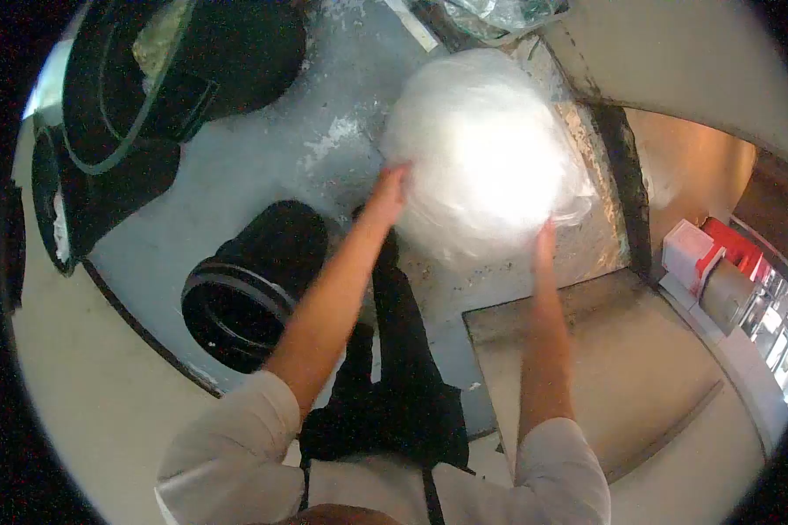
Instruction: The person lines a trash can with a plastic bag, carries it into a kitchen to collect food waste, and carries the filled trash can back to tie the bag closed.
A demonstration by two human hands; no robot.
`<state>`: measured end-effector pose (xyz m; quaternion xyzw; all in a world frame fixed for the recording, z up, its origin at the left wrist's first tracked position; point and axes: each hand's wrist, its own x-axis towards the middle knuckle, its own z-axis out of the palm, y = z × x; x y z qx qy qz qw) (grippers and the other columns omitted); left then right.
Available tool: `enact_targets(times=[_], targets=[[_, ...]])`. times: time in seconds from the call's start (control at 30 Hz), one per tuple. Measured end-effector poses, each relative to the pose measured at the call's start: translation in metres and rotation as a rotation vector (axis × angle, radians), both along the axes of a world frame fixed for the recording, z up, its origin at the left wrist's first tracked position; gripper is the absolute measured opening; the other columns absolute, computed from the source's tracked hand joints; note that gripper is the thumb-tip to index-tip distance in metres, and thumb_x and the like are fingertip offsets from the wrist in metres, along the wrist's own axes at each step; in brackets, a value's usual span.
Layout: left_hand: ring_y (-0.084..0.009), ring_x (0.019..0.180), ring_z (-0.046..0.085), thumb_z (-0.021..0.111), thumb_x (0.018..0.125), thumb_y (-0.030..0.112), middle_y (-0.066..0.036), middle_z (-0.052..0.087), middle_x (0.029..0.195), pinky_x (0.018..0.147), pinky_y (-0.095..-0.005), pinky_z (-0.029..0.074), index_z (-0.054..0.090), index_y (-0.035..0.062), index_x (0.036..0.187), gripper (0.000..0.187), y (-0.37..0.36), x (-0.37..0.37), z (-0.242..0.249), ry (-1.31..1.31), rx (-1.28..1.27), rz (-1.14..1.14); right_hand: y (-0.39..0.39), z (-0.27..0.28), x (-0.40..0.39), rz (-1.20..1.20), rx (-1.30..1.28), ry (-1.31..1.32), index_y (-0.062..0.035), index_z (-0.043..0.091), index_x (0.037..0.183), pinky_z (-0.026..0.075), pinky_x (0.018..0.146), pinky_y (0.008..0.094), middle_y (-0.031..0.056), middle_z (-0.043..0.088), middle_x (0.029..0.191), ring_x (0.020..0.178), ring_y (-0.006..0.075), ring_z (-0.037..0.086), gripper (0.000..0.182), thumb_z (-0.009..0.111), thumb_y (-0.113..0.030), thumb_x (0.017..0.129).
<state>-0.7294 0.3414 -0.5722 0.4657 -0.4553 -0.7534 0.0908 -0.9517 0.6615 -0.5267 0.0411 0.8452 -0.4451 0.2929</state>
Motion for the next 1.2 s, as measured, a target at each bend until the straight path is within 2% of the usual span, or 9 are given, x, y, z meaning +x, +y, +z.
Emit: enact_targets(times=[0.03,0.1,0.3,0.43,0.57,0.67,0.87,1.03,1.2], targets=[[-0.0182,0.083,0.058,0.060,0.088,0.029,-0.005,0.064,0.095,0.075,-0.0337,0.048,0.065,-0.0003,0.107,0.036,0.019,-0.010,0.023,-0.031,-0.562,-0.178,-0.018,-0.010,0.028,-0.108,-0.119,-0.133,-0.0059,0.059,0.125,0.034,0.106,0.0395,0.0151,0.046,0.139,0.127,0.0292,0.044,0.039,0.062,-0.018,0.088],[-0.0183,0.075,0.058,0.059,0.088,0.021,-0.004,0.065,0.087,0.071,-0.0313,0.049,0.063,-0.0016,0.109,0.031,0.017,-0.048,0.142,0.180,0.333,0.224,-0.056,-0.017,0.070,-0.191,-0.262,-0.223,-0.0052,0.059,0.125,0.036,0.103,0.0392,0.0149,0.049,0.135,0.123,0.0286,0.046,0.040,0.061,-0.021,0.089],[-0.0303,0.068,0.063,0.057,0.082,0.006,-0.016,0.062,0.078,0.064,-0.0364,0.049,0.064,0.0027,0.114,0.033,0.008,-0.054,0.349,0.152,-0.456,-0.044,-0.121,0.018,0.142,-0.079,-0.387,-0.358,-0.0028,0.059,0.126,0.043,0.093,0.0384,0.0142,0.058,0.122,0.108,0.0269,0.055,0.044,0.058,-0.030,0.091],[-0.0306,0.072,0.061,0.066,0.078,0.006,-0.012,0.060,0.081,0.065,-0.0383,0.050,0.058,0.0059,0.126,0.049,0.005,-0.036,0.349,0.326,-1.104,-0.184,-0.124,0.008,0.157,0.531,-0.226,-0.311,-0.0013,0.058,0.126,0.047,0.087,0.0379,0.0137,0.064,0.113,0.099,0.0257,0.060,0.048,0.056,-0.036,0.093],[-0.0321,0.094,0.057,0.066,0.080,0.013,-0.013,0.058,0.099,0.080,-0.0441,0.048,0.054,0.0110,0.132,0.053,-0.004,0.000,0.281,-0.068,-1.012,-0.640,-0.088,0.100,0.182,1.009,0.346,-0.397,0.0009,0.064,0.115,0.051,0.065,0.0346,0.0106,0.070,0.091,0.076,0.0180,0.065,0.044,0.058,-0.037,0.092],[-0.0315,0.093,0.060,0.066,0.080,0.010,-0.013,0.059,0.097,0.079,-0.0410,0.050,0.060,0.0126,0.124,0.044,0.001,0.050,0.243,-0.124,-1.032,-0.670,-0.052,0.160,0.218,0.475,0.139,-0.275,0.0010,0.068,0.102,0.049,0.057,0.0314,0.0071,0.069,0.082,0.069,0.0133,0.063,0.035,0.060,-0.032,0.091],[-0.0361,0.095,0.059,0.061,0.080,0.005,-0.017,0.059,0.096,0.081,-0.0448,0.048,0.067,0.0080,0.106,0.027,0.015,0.113,0.231,-0.243,-0.796,-0.569,-0.165,0.265,0.213,0.688,0.190,0.329,0.0005,0.066,0.095,0.051,0.066,0.0387,0.0180,0.068,0.086,0.076,0.0309,0.067,0.024,0.057,-0.022,0.091],[-0.0343,0.093,0.061,0.060,0.082,0.005,-0.015,0.061,0.094,0.080,-0.0435,0.049,0.066,0.0050,0.103,0.021,0.011,0.142,0.247,-0.307,-0.811,-0.371,-0.305,0.183,0.170,0.850,-0.083,0.566,-0.0057,0.067,0.107,0.052,0.082,0.0403,0.0162,0.060,0.123,0.096,0.0325,0.065,0.026,0.063,-0.016,0.084],[-0.0322,0.082,0.064,0.061,0.084,0.003,-0.013,0.065,0.093,0.073,-0.0382,0.051,0.065,0.0041,0.105,0.021,0.017,0.185,0.273,-0.376,-0.628,-0.187,-0.426,0.099,0.146,1.079,0.094,0.505,-0.0101,0.046,0.138,0.053,0.082,0.0429,0.0166,0.041,0.144,0.099,0.0348,0.064,0.065,0.066,-0.013,0.076]])
